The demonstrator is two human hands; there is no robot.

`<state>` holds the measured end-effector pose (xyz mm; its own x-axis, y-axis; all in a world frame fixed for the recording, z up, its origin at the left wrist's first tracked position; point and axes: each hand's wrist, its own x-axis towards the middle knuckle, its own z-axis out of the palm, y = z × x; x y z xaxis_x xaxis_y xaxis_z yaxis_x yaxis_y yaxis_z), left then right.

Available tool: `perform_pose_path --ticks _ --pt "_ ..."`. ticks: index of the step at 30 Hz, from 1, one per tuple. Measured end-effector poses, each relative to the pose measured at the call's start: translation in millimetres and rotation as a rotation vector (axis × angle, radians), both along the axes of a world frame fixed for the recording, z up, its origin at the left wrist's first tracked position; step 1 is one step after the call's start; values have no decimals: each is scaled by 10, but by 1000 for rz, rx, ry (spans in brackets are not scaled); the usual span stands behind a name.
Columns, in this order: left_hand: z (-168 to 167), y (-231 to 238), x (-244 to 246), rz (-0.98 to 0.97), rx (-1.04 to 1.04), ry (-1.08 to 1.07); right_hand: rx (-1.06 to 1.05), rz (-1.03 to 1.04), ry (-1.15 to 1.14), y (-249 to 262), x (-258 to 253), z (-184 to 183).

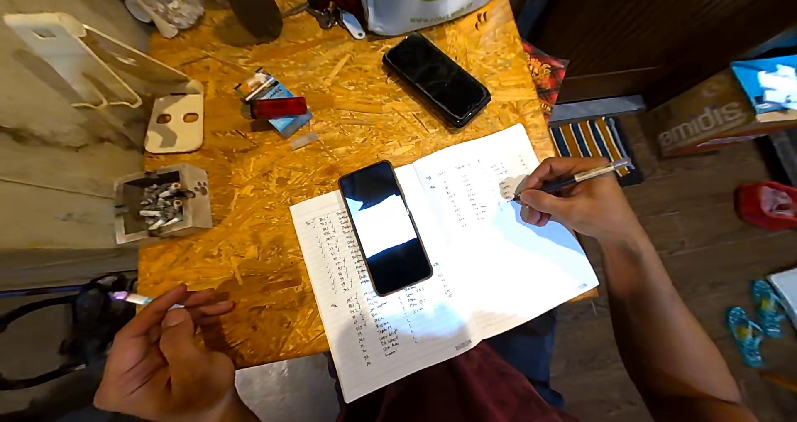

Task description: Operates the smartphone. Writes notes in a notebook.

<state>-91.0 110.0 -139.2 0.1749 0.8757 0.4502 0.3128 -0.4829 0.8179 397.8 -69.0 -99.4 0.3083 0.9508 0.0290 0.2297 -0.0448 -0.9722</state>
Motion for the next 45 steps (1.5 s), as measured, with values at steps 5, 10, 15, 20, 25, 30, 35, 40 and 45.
perform_pose_path --ticks 5,10,15,20,25,30,35,40,45 --pt "-24 7 -19 6 5 5 3 -9 17 -1 0 -3" --pt "-16 6 -3 -2 7 -16 -12 -22 7 -2 -15 10" --pt "5 -5 11 -2 4 -14 8 -28 6 -10 -14 -2" --pt "-13 5 6 -6 11 -26 18 -41 15 -6 -27 -6" --pt "7 -6 13 11 5 2 26 -39 24 -31 3 -10" --pt "-2 -8 5 17 1 -7 -20 -180 -58 -170 182 44" --pt "-13 -7 -12 3 -12 10 -17 -171 -25 -202 244 3" --pt "-1 -15 3 17 -2 14 -36 -178 -26 -184 221 16" --pt "22 -23 25 19 -2 17 -34 -178 -43 -194 219 18"
